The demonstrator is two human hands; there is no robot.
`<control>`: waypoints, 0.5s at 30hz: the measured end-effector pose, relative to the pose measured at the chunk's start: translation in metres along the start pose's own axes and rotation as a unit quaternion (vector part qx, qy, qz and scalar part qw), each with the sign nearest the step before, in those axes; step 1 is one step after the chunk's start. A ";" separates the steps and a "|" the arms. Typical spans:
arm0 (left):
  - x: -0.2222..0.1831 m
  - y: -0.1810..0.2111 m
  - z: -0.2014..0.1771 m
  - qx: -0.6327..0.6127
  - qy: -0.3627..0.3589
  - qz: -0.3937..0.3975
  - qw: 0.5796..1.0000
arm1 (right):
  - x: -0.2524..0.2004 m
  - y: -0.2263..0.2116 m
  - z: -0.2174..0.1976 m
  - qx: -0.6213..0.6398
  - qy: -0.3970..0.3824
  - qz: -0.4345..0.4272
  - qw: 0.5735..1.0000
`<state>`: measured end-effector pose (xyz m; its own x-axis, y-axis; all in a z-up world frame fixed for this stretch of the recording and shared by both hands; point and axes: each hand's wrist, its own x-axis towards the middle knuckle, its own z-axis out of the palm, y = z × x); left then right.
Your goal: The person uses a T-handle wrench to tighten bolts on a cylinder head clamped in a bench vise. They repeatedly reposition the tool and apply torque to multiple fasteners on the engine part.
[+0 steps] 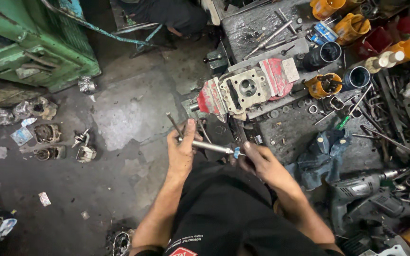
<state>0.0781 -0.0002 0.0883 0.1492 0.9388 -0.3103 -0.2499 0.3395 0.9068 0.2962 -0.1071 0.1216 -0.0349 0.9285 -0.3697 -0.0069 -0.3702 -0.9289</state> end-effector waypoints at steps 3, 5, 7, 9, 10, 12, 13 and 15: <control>0.001 0.003 0.000 0.027 0.018 -0.021 0.999 | 0.005 -0.007 0.002 0.093 -0.043 0.166 0.981; 0.001 0.003 -0.001 0.019 0.014 -0.012 1.000 | 0.007 -0.008 0.004 0.056 -0.024 0.057 0.997; -0.001 0.001 -0.001 0.013 0.014 -0.007 1.000 | 0.008 -0.007 0.004 0.064 -0.016 0.061 0.996; 0.000 0.001 -0.002 0.010 0.014 -0.004 1.000 | 0.010 -0.004 0.002 0.115 -0.021 0.172 0.978; 0.001 0.002 -0.003 0.012 0.023 -0.006 1.000 | 0.012 -0.003 0.001 0.078 -0.013 0.132 0.988; 0.001 0.004 -0.006 0.019 0.037 -0.013 0.999 | 0.013 0.003 0.000 0.010 0.007 0.053 0.999; 0.001 0.003 -0.004 0.014 0.035 -0.009 0.999 | 0.013 0.005 -0.003 0.047 -0.031 0.076 0.996; 0.003 0.003 -0.001 0.002 0.032 0.000 0.999 | 0.013 0.007 -0.009 0.116 -0.110 0.118 0.980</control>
<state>0.0770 0.0034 0.0902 0.0881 0.9407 -0.3277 -0.2455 0.3394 0.9080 0.3051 -0.0973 0.1101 -0.2766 0.7963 -0.5380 -0.1984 -0.5951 -0.7788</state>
